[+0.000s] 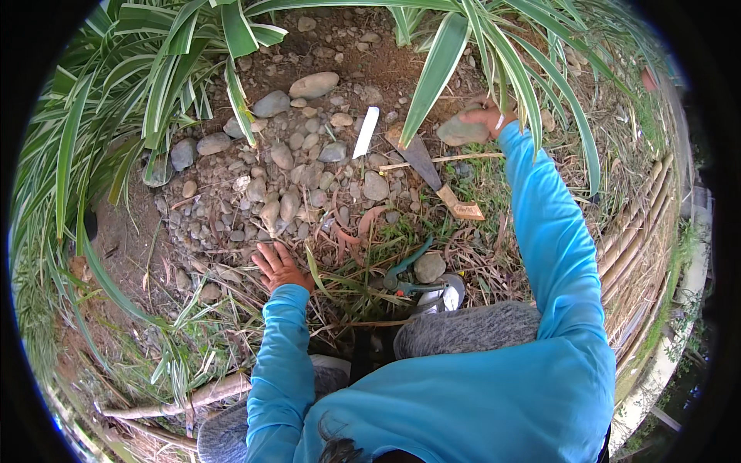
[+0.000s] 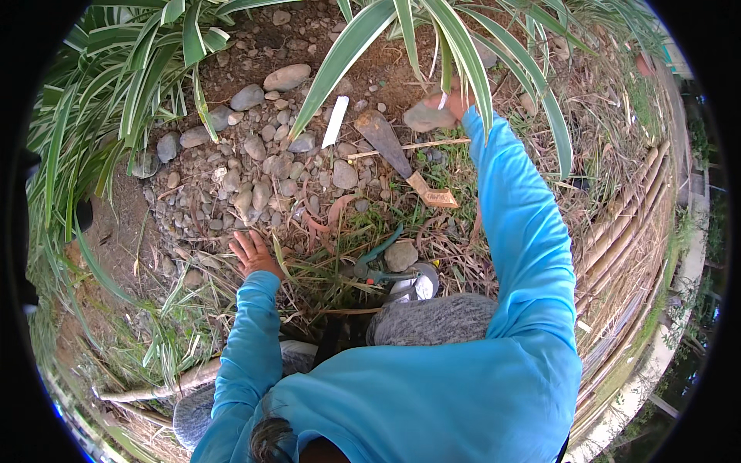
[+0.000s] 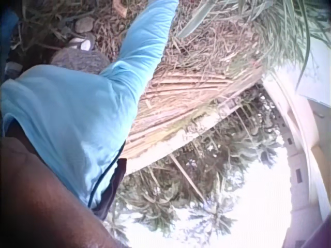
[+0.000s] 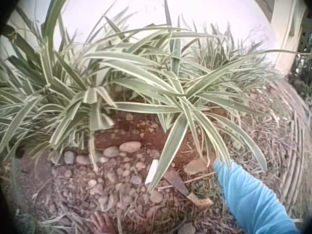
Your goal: The person kneels in a garden bed and uses both hands to pick up small stones and place them around the base of a variegated leafy plant. They repeatedly adjust the positions of the stones to form a neat border.
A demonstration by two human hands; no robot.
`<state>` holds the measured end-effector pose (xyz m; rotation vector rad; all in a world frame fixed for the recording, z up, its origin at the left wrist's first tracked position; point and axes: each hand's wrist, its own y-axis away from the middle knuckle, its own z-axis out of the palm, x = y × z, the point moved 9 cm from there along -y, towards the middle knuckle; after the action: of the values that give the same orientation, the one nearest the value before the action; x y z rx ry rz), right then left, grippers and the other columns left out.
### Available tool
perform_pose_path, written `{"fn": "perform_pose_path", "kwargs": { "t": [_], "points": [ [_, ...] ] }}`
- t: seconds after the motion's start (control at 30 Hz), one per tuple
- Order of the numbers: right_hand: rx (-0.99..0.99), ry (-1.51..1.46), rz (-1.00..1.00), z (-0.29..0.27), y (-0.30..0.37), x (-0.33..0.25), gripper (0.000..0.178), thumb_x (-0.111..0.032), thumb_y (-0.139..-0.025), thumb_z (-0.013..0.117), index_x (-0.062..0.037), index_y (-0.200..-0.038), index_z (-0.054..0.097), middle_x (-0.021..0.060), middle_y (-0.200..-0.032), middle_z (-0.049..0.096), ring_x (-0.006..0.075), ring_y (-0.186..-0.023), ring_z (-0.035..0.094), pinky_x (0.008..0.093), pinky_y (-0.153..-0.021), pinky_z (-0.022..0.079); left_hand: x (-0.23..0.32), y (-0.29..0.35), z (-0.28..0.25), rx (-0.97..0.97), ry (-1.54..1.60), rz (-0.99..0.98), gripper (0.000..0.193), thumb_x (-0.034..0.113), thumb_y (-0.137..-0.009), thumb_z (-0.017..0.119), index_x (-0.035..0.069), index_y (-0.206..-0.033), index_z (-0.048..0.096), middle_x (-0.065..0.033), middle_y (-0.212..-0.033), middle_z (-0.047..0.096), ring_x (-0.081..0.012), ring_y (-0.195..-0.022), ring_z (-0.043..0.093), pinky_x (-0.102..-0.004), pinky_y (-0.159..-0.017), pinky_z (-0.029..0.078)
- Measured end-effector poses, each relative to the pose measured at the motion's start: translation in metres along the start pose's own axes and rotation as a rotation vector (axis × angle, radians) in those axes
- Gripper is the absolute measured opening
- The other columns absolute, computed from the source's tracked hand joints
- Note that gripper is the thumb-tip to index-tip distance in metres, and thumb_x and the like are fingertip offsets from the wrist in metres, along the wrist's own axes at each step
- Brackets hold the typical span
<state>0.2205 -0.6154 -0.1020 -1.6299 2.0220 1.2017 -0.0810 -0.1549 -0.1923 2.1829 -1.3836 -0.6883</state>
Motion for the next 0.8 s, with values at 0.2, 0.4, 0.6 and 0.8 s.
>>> {"fn": "perform_pose_path", "kwargs": {
  "t": [0.2,0.4,0.6,0.8],
  "points": [
    [-0.188,-0.564,0.187,0.066,-0.056,-0.045,0.047,-0.037,-0.082,0.07,-0.0028,-0.114,0.061,0.0143,-0.083,0.066,0.0183,-0.052,0.062,0.0286,-0.038,0.048,0.002,0.002,-0.005,-0.094,0.024,-0.017,0.115,0.05,-0.071,0.072,0.01,-0.151,0.001,-0.0218,-0.156,-0.011,-0.0477,-0.142,-0.007,-0.0581,-0.11,0.023],
    [-0.146,-0.517,0.276,0.073,-0.098,-0.064,0.05,-0.039,-0.074,0.078,-0.002,-0.105,0.065,0.0133,-0.07,0.061,0.0174,-0.045,0.055,0.0254,-0.032,0.037,0.004,0.001,-0.006,-0.126,0.046,-0.032,0.113,0.049,-0.071,0.071,0.009,-0.151,0.002,-0.0211,-0.156,-0.011,-0.0478,-0.141,-0.009,-0.059,-0.111,0.022],
    [-0.001,-0.473,0.3,0.081,-0.133,-0.055,0.051,-0.046,-0.069,0.079,-0.0079,-0.101,0.066,0.0077,-0.071,0.059,0.0142,-0.047,0.054,0.0236,-0.033,0.037,0.004,-0.001,-0.005,-0.091,0.028,-0.017,0.118,0.055,-0.068,0.074,0.006,-0.151,0.004,-0.0237,-0.155,-0.009,-0.0502,-0.14,-0.008,-0.0597,-0.11,0.023],
    [0.086,-0.224,0.363,0.083,-0.156,-0.064,0.062,-0.051,-0.066,0.078,-0.01,-0.111,0.065,0.0088,-0.097,0.063,0.018,-0.058,0.057,0.0266,-0.047,0.048,0.002,-0.001,-0.001,-0.077,0.031,-0.018,0.12,0.058,-0.066,0.074,0.007,-0.151,0.006,-0.0244,-0.155,-0.008,-0.0507,-0.141,-0.005,-0.0599,-0.11,0.023]
  ]
}}
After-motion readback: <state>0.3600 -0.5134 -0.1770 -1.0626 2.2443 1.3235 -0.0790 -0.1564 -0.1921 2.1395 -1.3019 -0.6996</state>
